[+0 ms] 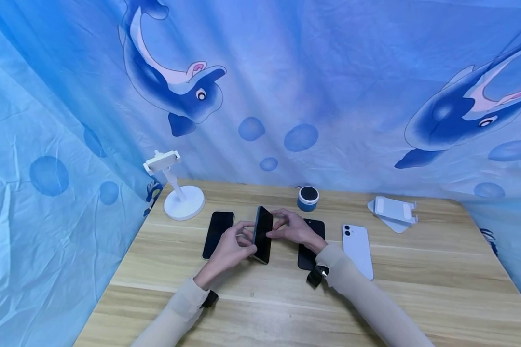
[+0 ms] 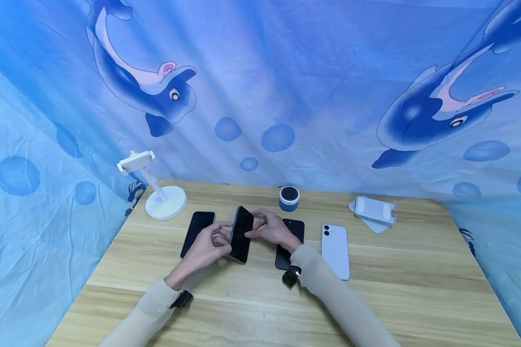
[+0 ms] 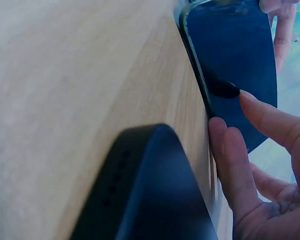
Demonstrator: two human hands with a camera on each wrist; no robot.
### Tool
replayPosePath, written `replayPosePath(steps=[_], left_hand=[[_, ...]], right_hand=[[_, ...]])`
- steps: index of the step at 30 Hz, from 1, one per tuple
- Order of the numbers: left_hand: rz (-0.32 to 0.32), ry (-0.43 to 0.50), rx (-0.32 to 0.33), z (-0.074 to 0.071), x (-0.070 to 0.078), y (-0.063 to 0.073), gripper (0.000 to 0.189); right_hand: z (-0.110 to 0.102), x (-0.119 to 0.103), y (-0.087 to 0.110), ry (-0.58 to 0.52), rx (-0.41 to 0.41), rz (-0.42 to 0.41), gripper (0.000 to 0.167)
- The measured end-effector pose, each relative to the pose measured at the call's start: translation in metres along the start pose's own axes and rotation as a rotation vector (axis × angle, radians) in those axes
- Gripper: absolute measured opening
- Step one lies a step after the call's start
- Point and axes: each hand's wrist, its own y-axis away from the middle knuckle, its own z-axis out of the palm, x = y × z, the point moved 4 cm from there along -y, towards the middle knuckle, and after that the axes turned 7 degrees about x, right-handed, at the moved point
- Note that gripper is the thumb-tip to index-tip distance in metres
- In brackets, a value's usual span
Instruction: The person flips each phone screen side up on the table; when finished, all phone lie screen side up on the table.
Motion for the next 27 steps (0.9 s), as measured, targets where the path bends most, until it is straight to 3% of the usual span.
replayPosePath(steps=[9, 17, 27], left_hand=[[-0.032, -0.038, 0.027, -0.005, -0.002, 0.000, 0.060], [-0.043, -0.126, 0.030, -0.009, -0.005, 0.003, 0.059], [-0.063, -0.199, 0.021, -0.003, -0.013, 0.000, 0.059]], right_hand=[[0.005, -0.003, -0.003, 0.079, 0.048, 0.010, 0.069], [0.006, -0.003, -0.003, 0.130, 0.066, 0.016, 0.070], [0.006, -0.005, -0.004, 0.167, 0.086, 0.006, 0.069]])
